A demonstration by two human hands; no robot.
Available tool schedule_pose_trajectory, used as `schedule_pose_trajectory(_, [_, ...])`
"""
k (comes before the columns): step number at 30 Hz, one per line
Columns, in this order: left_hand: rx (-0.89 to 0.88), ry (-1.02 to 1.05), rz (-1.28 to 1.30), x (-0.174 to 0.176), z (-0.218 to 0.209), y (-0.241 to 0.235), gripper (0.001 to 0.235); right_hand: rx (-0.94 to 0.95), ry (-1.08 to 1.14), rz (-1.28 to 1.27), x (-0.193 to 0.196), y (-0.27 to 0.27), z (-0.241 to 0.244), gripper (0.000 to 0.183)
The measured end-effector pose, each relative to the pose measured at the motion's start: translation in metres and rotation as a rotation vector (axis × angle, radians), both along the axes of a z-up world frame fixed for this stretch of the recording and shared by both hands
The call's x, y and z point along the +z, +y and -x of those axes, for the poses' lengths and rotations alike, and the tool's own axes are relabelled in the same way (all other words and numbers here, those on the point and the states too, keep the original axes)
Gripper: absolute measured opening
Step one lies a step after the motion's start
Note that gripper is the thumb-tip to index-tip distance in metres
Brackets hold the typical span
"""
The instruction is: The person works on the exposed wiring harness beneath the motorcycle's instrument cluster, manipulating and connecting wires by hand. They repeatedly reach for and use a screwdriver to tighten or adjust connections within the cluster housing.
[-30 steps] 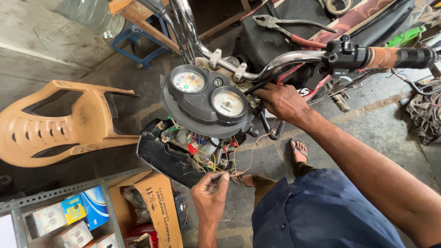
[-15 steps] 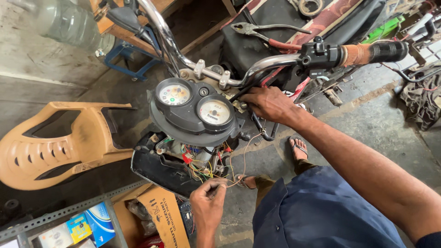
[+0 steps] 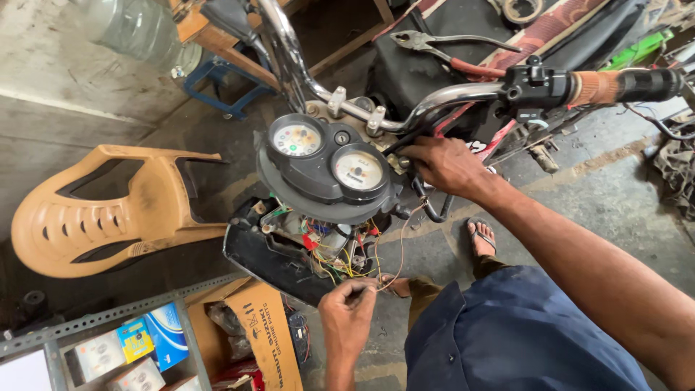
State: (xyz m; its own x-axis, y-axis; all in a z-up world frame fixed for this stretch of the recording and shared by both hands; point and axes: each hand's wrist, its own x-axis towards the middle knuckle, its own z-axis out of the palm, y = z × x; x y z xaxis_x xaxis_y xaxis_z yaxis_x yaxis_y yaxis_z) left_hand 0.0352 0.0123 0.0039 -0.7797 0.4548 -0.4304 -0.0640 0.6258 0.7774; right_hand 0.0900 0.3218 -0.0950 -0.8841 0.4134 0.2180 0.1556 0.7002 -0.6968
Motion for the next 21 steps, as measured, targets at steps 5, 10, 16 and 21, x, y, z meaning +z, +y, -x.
schedule_pose_trajectory(5, [-0.041,-0.022,-0.146,0.001,-0.002,0.0,0.015,-0.17,0.175,0.3,0.015,-0.026,-0.02,0.026])
schedule_pose_trajectory(10, [-0.053,0.04,-0.136,-0.004,-0.013,-0.005,0.013,0.131,0.038,0.494,0.026,-0.09,-0.064,0.026])
schedule_pose_trajectory(16, [-0.086,-0.014,-0.227,-0.009,-0.016,-0.007,0.012,0.318,-0.166,0.366,0.035,-0.158,-0.075,0.043])
schedule_pose_trajectory(21, [-0.178,-0.081,-0.251,-0.006,0.003,-0.016,0.013,0.295,-0.091,0.406,0.025,-0.188,-0.067,0.022])
